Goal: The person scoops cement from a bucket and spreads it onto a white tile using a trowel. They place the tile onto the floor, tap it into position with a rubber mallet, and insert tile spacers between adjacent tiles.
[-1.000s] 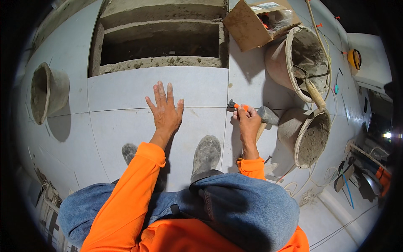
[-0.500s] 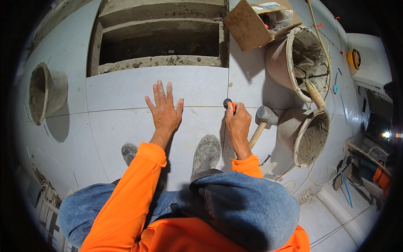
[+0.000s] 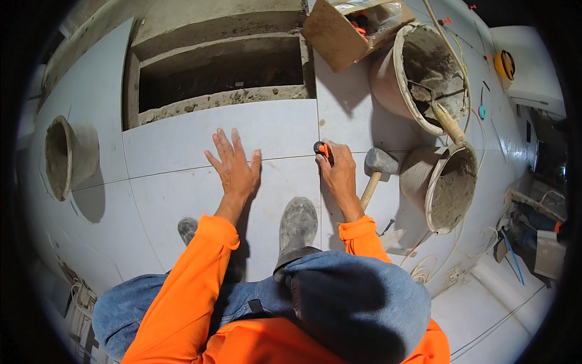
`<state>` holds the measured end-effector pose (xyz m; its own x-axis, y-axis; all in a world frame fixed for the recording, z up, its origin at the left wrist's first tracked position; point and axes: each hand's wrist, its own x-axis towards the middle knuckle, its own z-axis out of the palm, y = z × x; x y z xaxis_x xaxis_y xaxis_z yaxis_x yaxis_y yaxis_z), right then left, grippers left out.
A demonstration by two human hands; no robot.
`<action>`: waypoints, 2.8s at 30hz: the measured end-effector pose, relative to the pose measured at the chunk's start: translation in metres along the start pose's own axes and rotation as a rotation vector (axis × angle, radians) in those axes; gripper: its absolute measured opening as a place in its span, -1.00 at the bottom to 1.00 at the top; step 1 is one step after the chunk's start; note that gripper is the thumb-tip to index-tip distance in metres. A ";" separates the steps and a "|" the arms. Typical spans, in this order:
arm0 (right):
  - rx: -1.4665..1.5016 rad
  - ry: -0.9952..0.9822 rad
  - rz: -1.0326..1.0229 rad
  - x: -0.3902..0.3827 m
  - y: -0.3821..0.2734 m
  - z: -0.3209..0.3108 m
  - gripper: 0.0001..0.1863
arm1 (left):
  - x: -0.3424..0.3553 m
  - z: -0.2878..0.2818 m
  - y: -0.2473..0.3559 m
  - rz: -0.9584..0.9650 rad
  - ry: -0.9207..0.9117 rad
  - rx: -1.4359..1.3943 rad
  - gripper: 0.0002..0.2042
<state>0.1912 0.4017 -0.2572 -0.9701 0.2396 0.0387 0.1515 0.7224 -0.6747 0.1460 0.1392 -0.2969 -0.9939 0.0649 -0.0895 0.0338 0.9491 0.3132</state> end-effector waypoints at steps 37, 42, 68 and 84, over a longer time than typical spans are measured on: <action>-0.035 0.098 0.067 -0.009 0.011 0.025 -0.76 | 0.020 -0.012 0.122 0.580 -0.023 -0.557 -0.69; -0.029 0.123 0.077 -0.010 0.012 0.028 -0.77 | 0.019 -0.011 0.123 0.568 -0.003 -0.562 -0.69; 0.056 0.087 0.264 -0.044 0.028 0.006 -0.62 | 0.040 0.002 -0.036 -0.170 -0.023 0.042 -0.23; -0.780 0.111 -0.286 0.318 -0.090 -0.128 -0.80 | 0.029 -0.016 -0.001 -0.063 -0.235 -0.130 -0.24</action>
<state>-0.1063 0.4965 -0.0898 -0.9730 0.0119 0.2305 0.0298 0.9968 0.0744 0.1151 0.1355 -0.2847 -0.9415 0.0908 -0.3245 -0.0563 0.9070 0.4174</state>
